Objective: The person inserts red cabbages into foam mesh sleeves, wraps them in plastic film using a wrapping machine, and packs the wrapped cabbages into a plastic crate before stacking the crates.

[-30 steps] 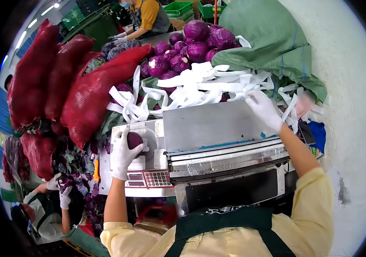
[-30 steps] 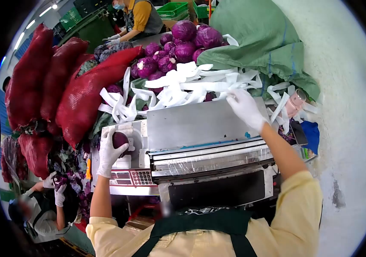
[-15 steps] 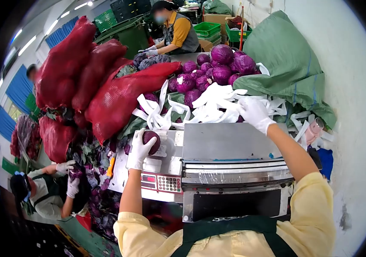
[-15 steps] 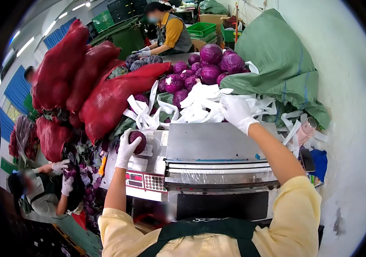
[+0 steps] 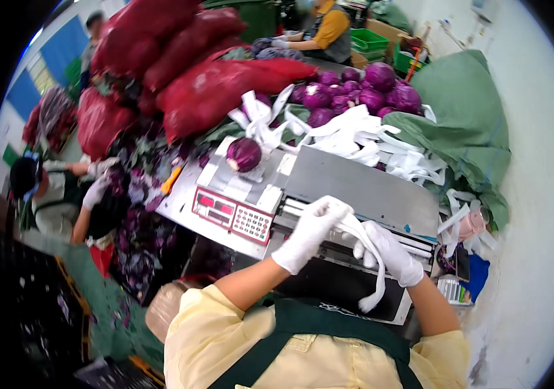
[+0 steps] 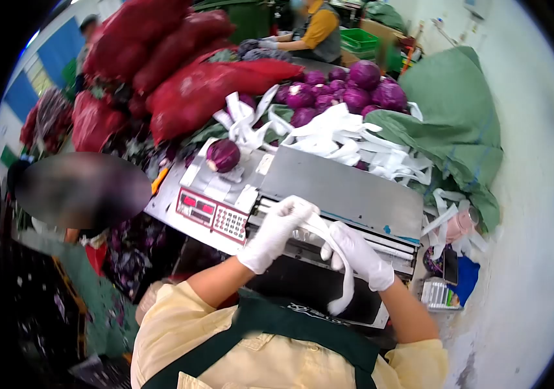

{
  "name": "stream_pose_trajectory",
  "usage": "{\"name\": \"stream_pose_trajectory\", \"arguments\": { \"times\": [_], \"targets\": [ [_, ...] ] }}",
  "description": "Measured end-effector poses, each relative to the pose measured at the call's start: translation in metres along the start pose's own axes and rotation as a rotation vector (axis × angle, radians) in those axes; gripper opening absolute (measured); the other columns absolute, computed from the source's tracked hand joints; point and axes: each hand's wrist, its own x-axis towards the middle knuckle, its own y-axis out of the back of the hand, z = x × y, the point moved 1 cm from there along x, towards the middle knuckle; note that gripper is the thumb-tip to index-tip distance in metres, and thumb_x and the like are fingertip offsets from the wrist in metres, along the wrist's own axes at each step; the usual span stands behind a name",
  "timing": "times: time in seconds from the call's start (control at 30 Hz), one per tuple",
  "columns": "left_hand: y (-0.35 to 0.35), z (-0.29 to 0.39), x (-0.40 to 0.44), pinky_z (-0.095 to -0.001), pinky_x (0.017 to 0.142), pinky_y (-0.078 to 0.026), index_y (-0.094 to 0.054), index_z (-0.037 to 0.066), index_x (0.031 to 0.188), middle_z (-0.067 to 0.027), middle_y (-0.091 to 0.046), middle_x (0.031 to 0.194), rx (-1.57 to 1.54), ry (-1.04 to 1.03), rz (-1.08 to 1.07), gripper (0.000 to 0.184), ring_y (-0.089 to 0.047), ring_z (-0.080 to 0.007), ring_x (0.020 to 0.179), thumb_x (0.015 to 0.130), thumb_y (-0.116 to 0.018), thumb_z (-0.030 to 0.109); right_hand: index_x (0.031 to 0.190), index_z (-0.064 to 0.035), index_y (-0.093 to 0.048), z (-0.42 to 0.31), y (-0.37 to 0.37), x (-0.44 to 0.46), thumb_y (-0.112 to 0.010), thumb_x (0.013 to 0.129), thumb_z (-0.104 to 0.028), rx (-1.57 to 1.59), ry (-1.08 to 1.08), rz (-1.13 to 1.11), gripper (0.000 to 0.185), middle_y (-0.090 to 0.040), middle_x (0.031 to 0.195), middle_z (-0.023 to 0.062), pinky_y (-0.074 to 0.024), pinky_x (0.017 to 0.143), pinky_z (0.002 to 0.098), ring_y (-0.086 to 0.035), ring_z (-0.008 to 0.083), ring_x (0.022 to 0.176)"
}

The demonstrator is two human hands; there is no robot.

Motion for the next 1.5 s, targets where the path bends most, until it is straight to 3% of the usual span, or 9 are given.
{"name": "stream_pose_trajectory", "arguments": {
  "times": [0.17, 0.37, 0.7, 0.9, 0.97, 1.17, 1.23, 1.4, 1.5],
  "targets": [
    [-0.034, -0.005, -0.039, -0.0219, 0.072, -0.049, -0.064, 0.001, 0.101, -0.0009, -0.066, 0.088, -0.032, -0.261, 0.197, 0.014, -0.06, -0.0065, 0.076, 0.09, -0.065, 0.009, 0.103, -0.0009, -0.059, 0.01, 0.0, -0.012, -0.056, 0.094, -0.021, -0.663, 0.071, 0.037, 0.022, -0.06, 0.083, 0.0043, -0.0476, 0.067, 0.0232, -0.055, 0.0087, 0.072],
    [-0.023, -0.024, -0.067, -0.0211, 0.069, -0.049, -0.063, 0.002, 0.095, -0.0006, -0.064, 0.084, -0.04, -0.254, 0.354, 0.009, -0.059, -0.0059, 0.075, 0.089, -0.066, 0.007, 0.103, -0.0004, -0.06, 0.022, 0.0, -0.021, -0.044, 0.102, -0.024, 0.459, -0.184, -0.309, 0.028, -0.064, 0.082, 0.0057, -0.0511, 0.059, 0.025, -0.061, 0.012, 0.065],
    [0.013, -0.011, -0.078, -0.0329, 0.079, -0.045, -0.063, 0.005, 0.09, -0.0098, -0.062, 0.093, 0.755, -0.911, 0.767, 0.013, -0.057, -0.0235, 0.088, 0.08, -0.07, 0.009, 0.097, -0.001, -0.058, 0.066, -0.072, 0.024, -0.064, 0.093, -0.017, 0.296, 0.116, 0.02, 0.017, -0.06, 0.093, 0.0012, -0.0471, 0.072, 0.0197, -0.055, 0.0074, 0.077],
    [0.076, 0.015, -0.056, -0.0186, 0.063, -0.044, -0.055, 0.004, 0.108, -0.0019, -0.061, 0.09, -0.504, 0.079, 0.151, 0.015, -0.053, -0.0042, 0.072, 0.097, -0.054, 0.015, 0.098, -0.0028, -0.055, 0.057, -0.072, 0.094, -0.052, 0.097, -0.012, 0.212, 0.169, 0.001, 0.01, -0.06, 0.094, 0.0048, -0.0508, 0.082, 0.0295, -0.059, 0.0124, 0.084],
    [0.104, 0.04, -0.057, -0.025, 0.07, -0.05, -0.06, 0.003, 0.117, -0.0029, -0.064, 0.089, -0.249, 0.291, -0.047, 0.03, -0.06, -0.0081, 0.078, 0.091, -0.062, 0.017, 0.109, -0.0043, -0.052, 0.013, -0.079, 0.124, -0.05, 0.099, -0.015, 0.729, -0.115, -0.045, 0.016, -0.057, 0.088, 0.0035, -0.0537, 0.077, 0.0317, -0.06, 0.0138, 0.08],
    [0.278, 0.071, 0.046, -0.0304, 0.069, -0.05, -0.063, 0.001, 0.093, -0.0088, -0.067, 0.08, 0.577, -0.326, 0.742, 0.026, -0.063, -0.0192, 0.071, 0.082, -0.071, 0.024, 0.108, 0.0022, -0.063, 0.006, -0.103, 0.275, -0.065, 0.086, -0.04, -0.844, -0.055, -0.224, 0.048, -0.068, 0.091, 0.0089, -0.0503, 0.072, 0.0291, -0.064, 0.0132, 0.08],
    [0.319, 0.088, 0.081, -0.0415, 0.074, -0.05, -0.064, 0.009, 0.096, -0.0167, -0.069, 0.085, 0.971, -0.103, 0.981, 0.029, -0.067, -0.0327, 0.082, 0.085, -0.064, 0.036, 0.092, -0.0064, -0.07, 0.006, -0.106, 0.345, -0.05, 0.092, -0.046, -1.121, 0.161, -0.045, 0.045, -0.069, 0.092, 0.0203, -0.0503, 0.074, 0.0429, -0.067, 0.0359, 0.083],
    [0.371, 0.064, 0.134, -0.0454, 0.069, -0.052, -0.064, 0.011, 0.103, -0.0173, -0.069, 0.081, 1.568, 0.097, 0.63, 0.03, -0.067, -0.0359, 0.075, 0.089, -0.051, 0.034, 0.091, -0.0024, -0.069, 0.04, -0.103, 0.438, -0.042, 0.092, -0.043, -1.077, 0.188, 0.352, 0.048, -0.069, 0.093, 0.0196, -0.0483, 0.079, 0.0466, -0.065, 0.0389, 0.087],
    [0.34, 0.058, 0.122, -0.0459, 0.067, -0.052, -0.061, 0.008, 0.098, -0.017, -0.068, 0.084, 1.582, 0.01, 0.378, 0.022, -0.067, -0.0362, 0.079, 0.09, -0.051, 0.026, 0.111, -0.0023, -0.062, 0.061, -0.123, 0.422, -0.043, 0.097, -0.029, -0.041, -0.115, 0.129, 0.036, -0.068, 0.102, 0.0121, -0.0508, 0.079, 0.0375, -0.064, 0.0268, 0.09]
  ]
}}
